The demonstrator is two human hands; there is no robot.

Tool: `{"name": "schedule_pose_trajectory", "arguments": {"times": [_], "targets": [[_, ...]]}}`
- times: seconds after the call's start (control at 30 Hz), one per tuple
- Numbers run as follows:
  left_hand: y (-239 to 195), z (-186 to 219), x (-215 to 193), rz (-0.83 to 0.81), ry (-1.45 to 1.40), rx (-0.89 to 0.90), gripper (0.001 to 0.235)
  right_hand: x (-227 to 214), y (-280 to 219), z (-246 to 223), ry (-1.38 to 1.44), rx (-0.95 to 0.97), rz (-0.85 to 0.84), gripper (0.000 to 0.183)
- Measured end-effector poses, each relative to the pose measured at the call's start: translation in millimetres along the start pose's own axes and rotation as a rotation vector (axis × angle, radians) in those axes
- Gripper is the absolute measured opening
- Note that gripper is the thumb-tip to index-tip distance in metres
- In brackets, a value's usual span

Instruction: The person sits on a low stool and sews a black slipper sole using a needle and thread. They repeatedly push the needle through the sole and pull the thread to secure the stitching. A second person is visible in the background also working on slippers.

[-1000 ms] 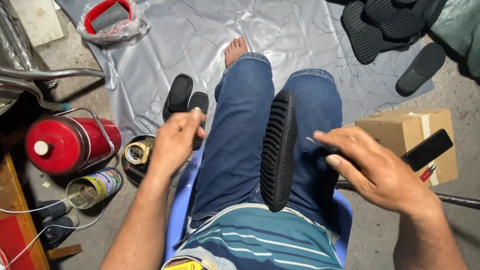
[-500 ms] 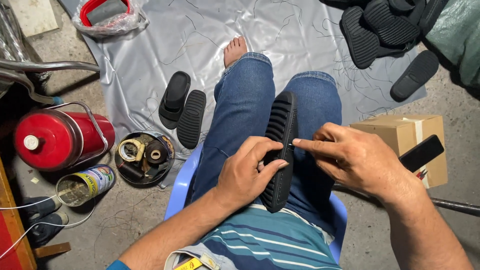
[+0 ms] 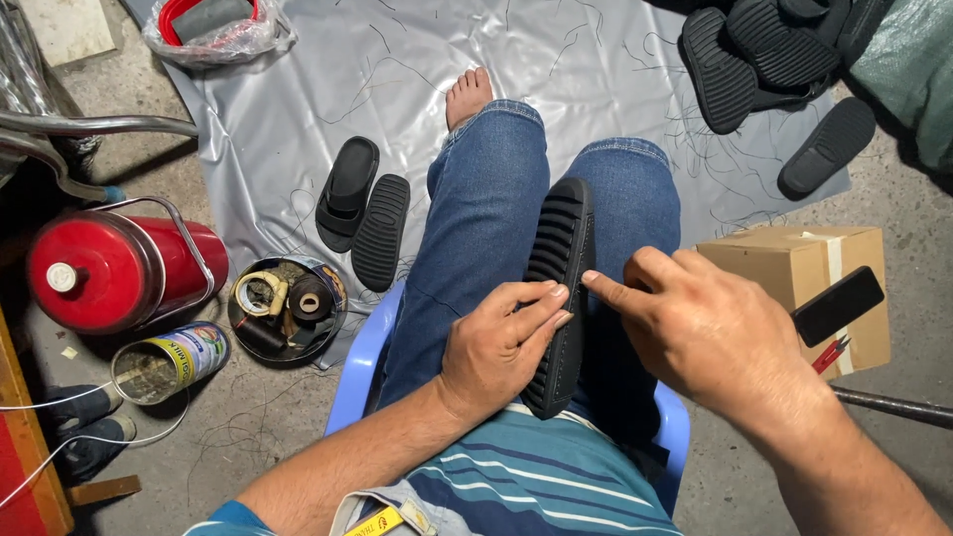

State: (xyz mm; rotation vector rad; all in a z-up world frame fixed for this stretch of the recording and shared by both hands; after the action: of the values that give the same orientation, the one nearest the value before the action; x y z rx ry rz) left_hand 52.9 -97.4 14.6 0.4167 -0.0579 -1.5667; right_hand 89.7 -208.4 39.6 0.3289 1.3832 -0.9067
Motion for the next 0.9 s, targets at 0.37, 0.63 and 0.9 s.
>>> {"name": "schedule_pose_trajectory", "arguments": {"times": [0.37, 0.63, 0.9], "targets": [[-4, -4, -9, 0.029, -0.106, 0.032, 0.028, 7, 5, 8, 0.413, -0.069, 0.316, 0.034], [5, 11, 2, -0.007, -0.023, 0.127, 0.028, -15, 14, 5, 0.477, -0.092, 0.369, 0.008], [10, -45, -21, -0.464, 0.214, -0.338, 0.015, -11, -5, 6, 0.394, 0.027, 0.338, 0.026]]}}
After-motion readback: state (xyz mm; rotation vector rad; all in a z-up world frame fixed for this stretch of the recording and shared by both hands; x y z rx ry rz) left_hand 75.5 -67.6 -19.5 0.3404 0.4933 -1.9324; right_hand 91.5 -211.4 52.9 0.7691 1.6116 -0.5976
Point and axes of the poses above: each hand's wrist, its own y-axis towards the middle knuckle, its own x-axis out of the palm, z = x × y, the point moved 10 cm from there along y, towards the middle knuckle, and after that the axes turned 15 degrees about -y, right-handed, at the moved point
